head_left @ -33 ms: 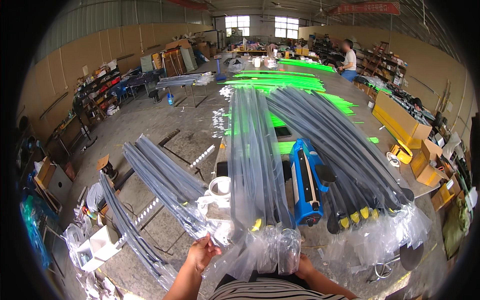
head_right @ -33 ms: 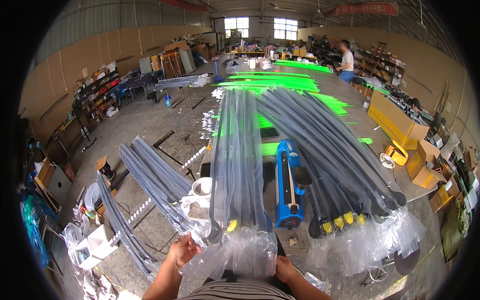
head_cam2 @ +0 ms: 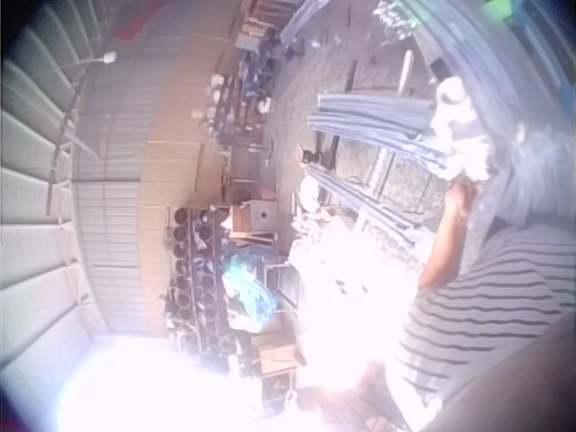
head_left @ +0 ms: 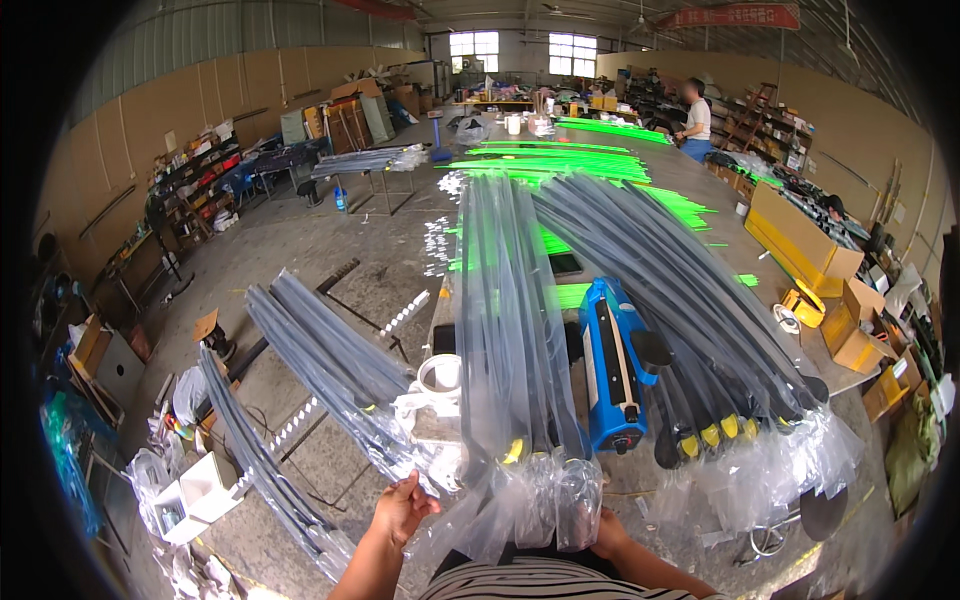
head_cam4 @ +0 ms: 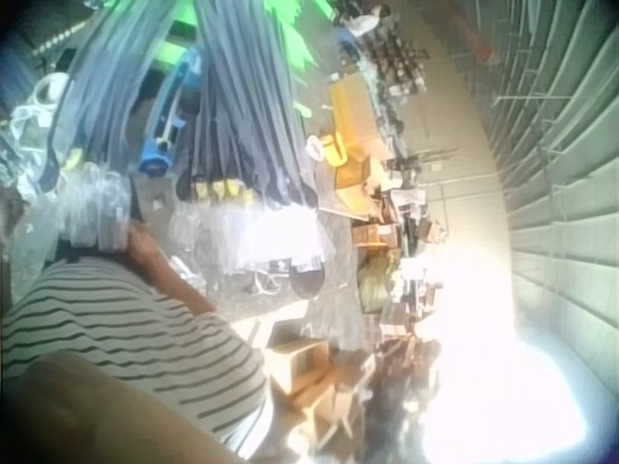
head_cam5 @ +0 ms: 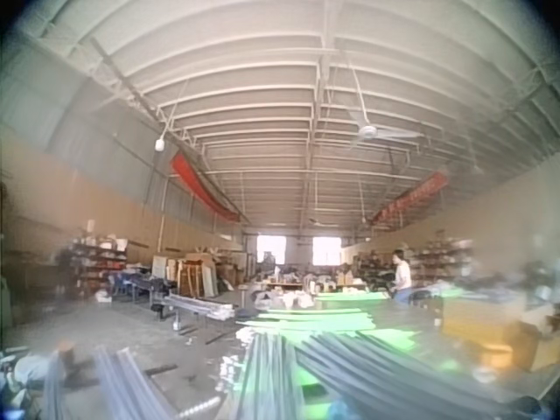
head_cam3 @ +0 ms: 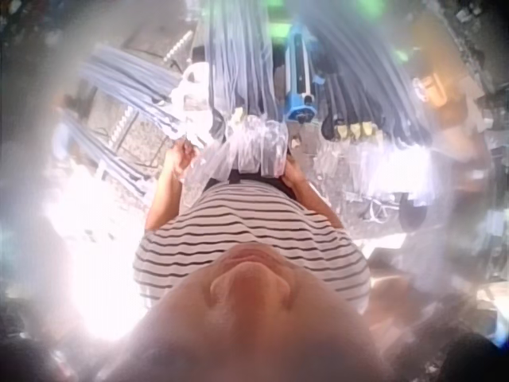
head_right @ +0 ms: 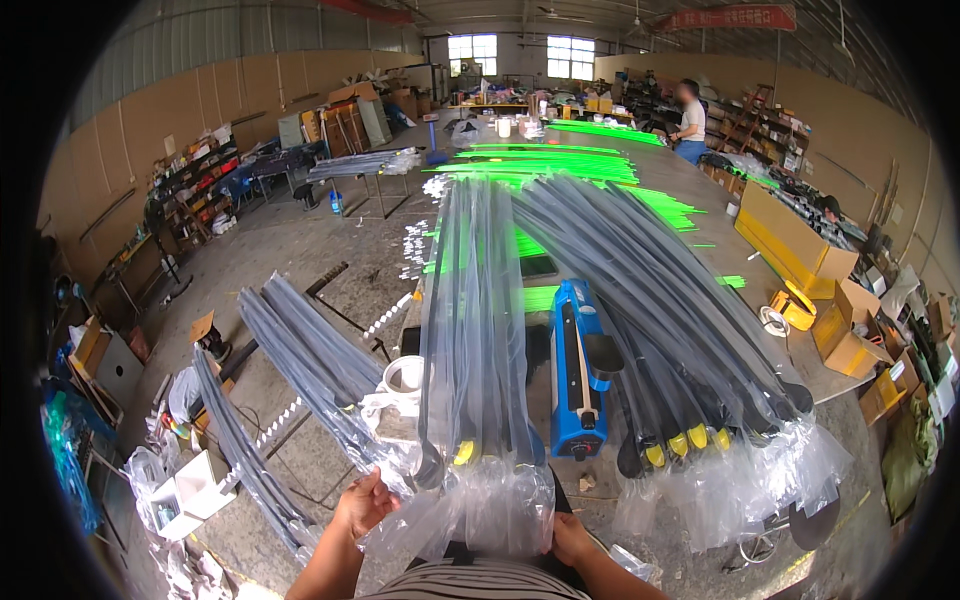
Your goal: The person seals clear plastic sleeves containing long metal rods using a handheld heat sealer. They repeatedly pick up a rod, place it in the sealer, press the handle to seal the plastic, and then set the sealed rod aside. Another person is visible in the background working with similar materials.
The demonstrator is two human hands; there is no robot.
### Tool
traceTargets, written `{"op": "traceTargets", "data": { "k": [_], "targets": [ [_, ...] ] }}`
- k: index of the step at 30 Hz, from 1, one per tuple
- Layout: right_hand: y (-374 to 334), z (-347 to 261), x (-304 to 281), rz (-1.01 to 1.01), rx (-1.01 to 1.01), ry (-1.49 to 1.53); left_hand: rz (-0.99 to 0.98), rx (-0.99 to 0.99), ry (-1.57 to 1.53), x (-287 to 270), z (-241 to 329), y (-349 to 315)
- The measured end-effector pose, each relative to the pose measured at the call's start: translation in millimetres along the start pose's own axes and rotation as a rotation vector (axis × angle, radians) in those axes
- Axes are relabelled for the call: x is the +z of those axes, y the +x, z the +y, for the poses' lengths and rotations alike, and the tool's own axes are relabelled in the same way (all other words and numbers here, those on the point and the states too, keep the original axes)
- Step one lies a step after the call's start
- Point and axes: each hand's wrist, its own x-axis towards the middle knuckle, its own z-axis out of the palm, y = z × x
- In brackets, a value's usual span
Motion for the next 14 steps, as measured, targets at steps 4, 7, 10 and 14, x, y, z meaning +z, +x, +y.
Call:
{"op": "traceTargets", "data": {
  "k": [4, 7, 10, 14],
  "targets": [
    [-20.4, -27.2, 27.6, 0.078, 0.032, -0.306, 0.1, -0.012, 0.05, -32.1, -11.4, 1.8],
    [-20.5, -30.6, 31.9, 0.127, 0.033, -0.364, 0.201, 0.035, 0.363, -47.8, -27.3, 0.4],
    [-8.3, -13.5, 15.0, 0.117, 0.05, -0.201, 0.231, -0.081, 0.541, -101.4, -56.4, 22.7],
    [-3.3, -11.0, 15.7, 0.119, 0.035, -0.106, 0.353, -0.081, 1.015, -151.1, -95.1, 43.5]
  ]
}}
